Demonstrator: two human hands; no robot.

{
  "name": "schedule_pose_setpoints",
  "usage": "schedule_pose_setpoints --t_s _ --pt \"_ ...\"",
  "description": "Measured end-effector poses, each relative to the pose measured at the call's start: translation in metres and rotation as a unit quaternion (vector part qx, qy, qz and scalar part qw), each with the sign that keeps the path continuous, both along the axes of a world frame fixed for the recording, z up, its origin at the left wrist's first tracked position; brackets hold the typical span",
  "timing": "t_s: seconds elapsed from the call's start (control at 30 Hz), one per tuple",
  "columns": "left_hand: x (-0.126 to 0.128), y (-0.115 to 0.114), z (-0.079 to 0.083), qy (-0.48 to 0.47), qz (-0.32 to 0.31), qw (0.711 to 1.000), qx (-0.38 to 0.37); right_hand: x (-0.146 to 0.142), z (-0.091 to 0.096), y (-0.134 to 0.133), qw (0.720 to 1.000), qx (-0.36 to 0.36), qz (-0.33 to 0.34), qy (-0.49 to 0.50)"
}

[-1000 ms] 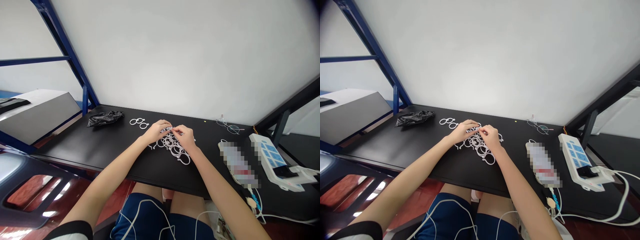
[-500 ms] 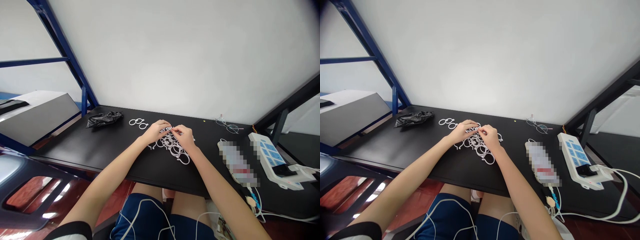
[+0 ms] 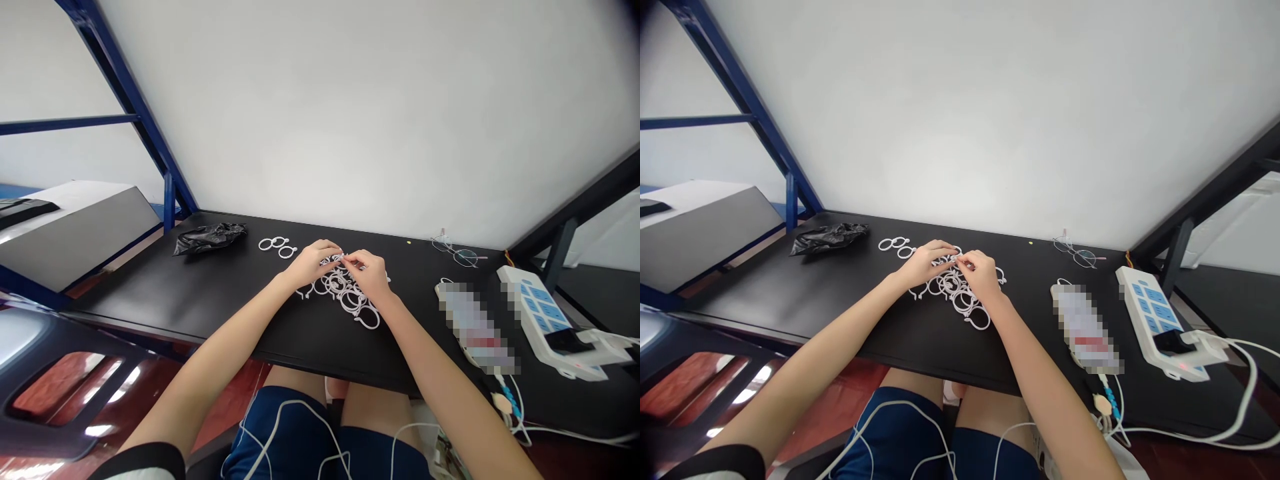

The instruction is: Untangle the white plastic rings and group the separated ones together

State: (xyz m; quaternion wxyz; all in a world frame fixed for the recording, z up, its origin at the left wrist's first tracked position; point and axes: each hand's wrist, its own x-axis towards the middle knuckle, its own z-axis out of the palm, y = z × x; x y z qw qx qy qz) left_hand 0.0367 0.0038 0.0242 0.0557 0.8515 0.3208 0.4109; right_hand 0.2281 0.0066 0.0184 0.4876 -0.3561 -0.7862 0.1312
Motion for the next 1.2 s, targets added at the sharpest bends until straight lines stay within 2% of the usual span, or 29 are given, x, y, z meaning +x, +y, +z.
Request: schedule_pose_setpoints --t_s 0.13,0.3,0.47,0.67,0.83,0.97,1.2 --pt "0.001 -0.002 0.002 0.01 0.012 1.0 0.004 0.0 -0.001 0.0 1.0 -0.017 -0.009 -0.006" --pt "-0.002 -0.001 0.003 0.049 0.05 0.997 0.013 0.005 0.0 0.003 0.996 -0.075 -0.031 -0.027" --pt "-0.014 0.006 0.002 0.072 0.148 0.986 -0.007 0.012 0.002 0.006 0.987 -0.126 -0.072 -0.065" --pt "-0.024 0.009 0.005 0.071 0.282 0.955 -0.054 0.011 0.007 0.0 0.972 -0.166 -0.05 -0.16" --pt "-0.026 0.008 0.008 0.074 0.353 0.93 -0.076 0.01 0.009 0.0 0.969 -0.172 -0.042 -0.173" --pt "-0.027 0.008 0.009 0.09 0.387 0.913 -0.09 0.01 0.006 0.002 0.969 -0.186 -0.053 -0.152" --pt "-0.028 0.006 0.017 0.067 0.404 0.91 -0.059 0.013 0.0 0.007 0.971 -0.2 -0.063 -0.112"
